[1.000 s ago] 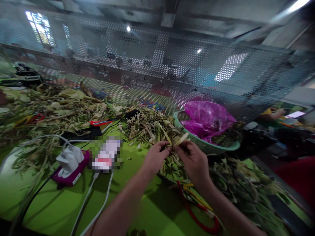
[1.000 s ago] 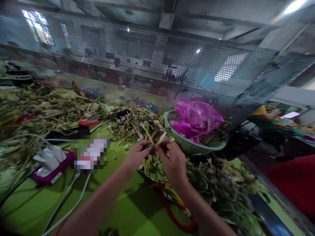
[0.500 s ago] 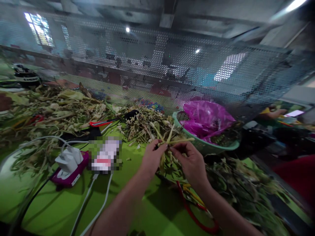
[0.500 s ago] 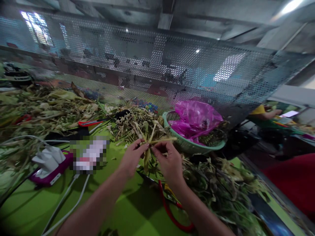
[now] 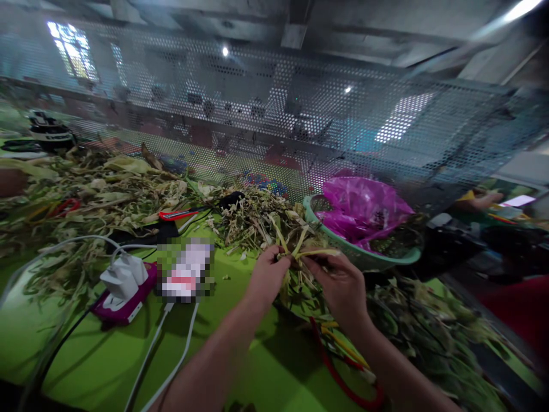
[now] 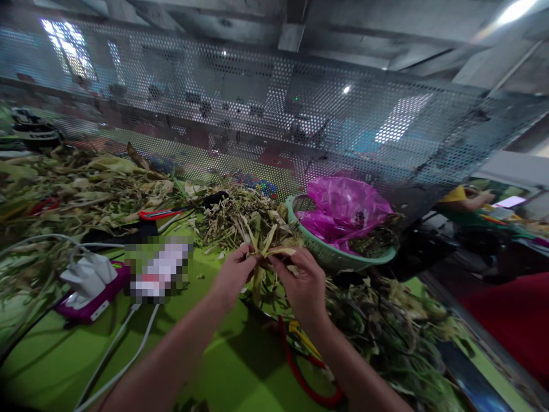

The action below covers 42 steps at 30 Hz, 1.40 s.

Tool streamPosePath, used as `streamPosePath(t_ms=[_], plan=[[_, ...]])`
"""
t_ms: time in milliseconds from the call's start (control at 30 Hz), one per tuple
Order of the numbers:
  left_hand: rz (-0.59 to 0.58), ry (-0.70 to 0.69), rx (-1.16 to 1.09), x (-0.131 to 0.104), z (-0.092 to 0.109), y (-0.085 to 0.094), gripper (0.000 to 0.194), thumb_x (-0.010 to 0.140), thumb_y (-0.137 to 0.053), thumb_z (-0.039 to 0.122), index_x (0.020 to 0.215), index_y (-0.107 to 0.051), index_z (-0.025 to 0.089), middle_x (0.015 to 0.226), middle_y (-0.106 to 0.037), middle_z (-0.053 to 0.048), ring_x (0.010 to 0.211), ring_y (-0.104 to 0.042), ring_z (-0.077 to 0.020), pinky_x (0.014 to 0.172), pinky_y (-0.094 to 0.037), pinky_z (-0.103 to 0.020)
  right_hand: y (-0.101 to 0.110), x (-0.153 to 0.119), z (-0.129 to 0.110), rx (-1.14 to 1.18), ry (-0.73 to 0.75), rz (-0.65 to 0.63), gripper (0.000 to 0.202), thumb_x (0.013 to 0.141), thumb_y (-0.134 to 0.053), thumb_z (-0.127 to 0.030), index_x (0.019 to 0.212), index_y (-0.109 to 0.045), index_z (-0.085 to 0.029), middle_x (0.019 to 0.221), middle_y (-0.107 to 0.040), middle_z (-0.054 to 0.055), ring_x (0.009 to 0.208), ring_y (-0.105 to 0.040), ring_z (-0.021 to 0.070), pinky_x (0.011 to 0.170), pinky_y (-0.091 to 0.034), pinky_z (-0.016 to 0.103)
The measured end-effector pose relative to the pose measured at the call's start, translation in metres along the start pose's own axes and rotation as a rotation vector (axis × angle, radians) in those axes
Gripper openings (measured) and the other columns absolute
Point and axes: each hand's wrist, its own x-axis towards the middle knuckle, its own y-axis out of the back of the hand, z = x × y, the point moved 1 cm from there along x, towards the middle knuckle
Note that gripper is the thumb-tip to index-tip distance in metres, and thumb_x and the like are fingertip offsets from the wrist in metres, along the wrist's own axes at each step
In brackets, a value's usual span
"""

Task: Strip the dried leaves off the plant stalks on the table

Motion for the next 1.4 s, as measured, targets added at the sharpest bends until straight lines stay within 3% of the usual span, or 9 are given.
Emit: streamPosePath(t_ms=[133,267,467,667,767,900,1033,1233,1400], plan=[[-0.042,-0.128,0.143,0.003,-0.007,0.002,0.004,0.071,-0.055,0.018,0.072,-0.058,0.016,0.070,-0.055,0.002,0.069,-0.048,-0.0105,0.065,-0.038,-0.020,0.006,0.002,-0.011,-0.237,0.273,-0.083,0.011,0.079,-0.065,-0.020,0.087,-0.069,-0.024,0.084,-0.069,0.004,0.081,-0.061,0.0200,0.076,-0.048,0.034],[-0.115,-0.190,0.274,0.002,-0.009,0.003,0.012,0.073,-0.053,0.014,0.082,-0.060,0.015,0.078,-0.061,-0.001,0.073,-0.050,-0.0126,0.068,-0.040,-0.022,0.006,0.003,-0.015,-0.312,0.384,-0.178,0.016,0.081,-0.061,-0.018,0.092,-0.070,-0.026,0.089,-0.069,0.004,0.086,-0.062,0.0202,0.081,-0.047,0.034],[-0.169,-0.201,0.561,0.000,-0.002,-0.001,0.018,0.076,-0.050,0.022,0.088,-0.063,0.018,0.079,-0.062,-0.002,0.072,-0.052,-0.0146,0.066,-0.040,-0.024,0.005,0.009,-0.005,-0.087,0.048,-0.176,0.004,0.078,-0.065,-0.024,0.081,-0.065,-0.021,0.079,-0.063,0.003,0.075,-0.059,0.0171,0.070,-0.047,0.030],[-0.179,-0.264,0.660,-0.005,0.004,-0.004,0.015,0.073,-0.056,0.030,0.078,-0.059,0.016,0.067,-0.053,0.003,0.063,-0.045,-0.0107,0.057,-0.034,-0.021,0.005,0.013,0.009,0.332,-0.413,-0.204,0.036,0.063,-0.078,-0.030,0.091,-0.059,-0.020,0.078,-0.060,-0.001,0.072,-0.056,0.0147,0.066,-0.045,0.026],[-0.202,-0.263,0.657,-0.005,0.004,-0.003,0.019,0.075,-0.056,0.034,0.075,-0.059,0.016,0.066,-0.052,0.003,0.063,-0.045,-0.0106,0.056,-0.033,-0.021,0.005,0.014,0.007,0.471,-0.527,-0.305,0.034,0.064,-0.077,-0.030,0.093,-0.063,-0.018,0.085,-0.063,0.002,0.080,-0.057,0.0159,0.073,-0.045,0.027],[-0.244,-0.266,0.563,-0.005,0.003,-0.003,0.022,0.078,-0.051,0.035,0.078,-0.062,0.016,0.070,-0.056,0.002,0.069,-0.049,-0.0121,0.064,-0.038,-0.021,0.006,0.013,0.006,0.540,-0.570,-0.332,0.022,0.066,-0.076,-0.030,0.081,-0.067,-0.017,0.078,-0.063,0.000,0.073,-0.056,0.0135,0.072,-0.045,0.026],[-0.266,-0.157,0.357,-0.004,0.003,-0.003,0.019,0.075,-0.053,0.028,0.082,-0.065,0.015,0.075,-0.060,0.000,0.074,-0.052,-0.0128,0.071,-0.040,-0.022,0.007,0.011,0.007,0.554,-0.556,-0.229,0.024,0.068,-0.075,-0.032,0.084,-0.064,-0.018,0.079,-0.062,0.000,0.068,-0.055,0.0126,0.065,-0.045,0.025],[-0.312,0.163,0.039,-0.005,-0.001,-0.005,0.016,0.066,-0.059,0.024,0.077,-0.063,0.014,0.065,-0.056,0.001,0.057,-0.049,-0.0094,0.060,-0.039,-0.022,0.009,0.013,0.000,0.467,-0.461,-0.168,0.024,0.070,-0.073,-0.036,0.083,-0.062,-0.018,0.079,-0.062,0.002,0.058,-0.049,0.0106,0.053,-0.043,0.023],[-0.262,0.213,-0.026,-0.005,0.000,-0.003,0.018,0.063,-0.065,0.026,0.075,-0.061,0.013,0.061,-0.053,0.002,0.054,-0.045,-0.0071,0.054,-0.034,-0.019,0.012,0.017,-0.005,0.488,-0.404,-0.195,0.019,0.073,-0.070,-0.034,0.080,-0.062,-0.019,0.080,-0.063,0.001,0.053,-0.044,0.0081,0.049,-0.038,0.021]])
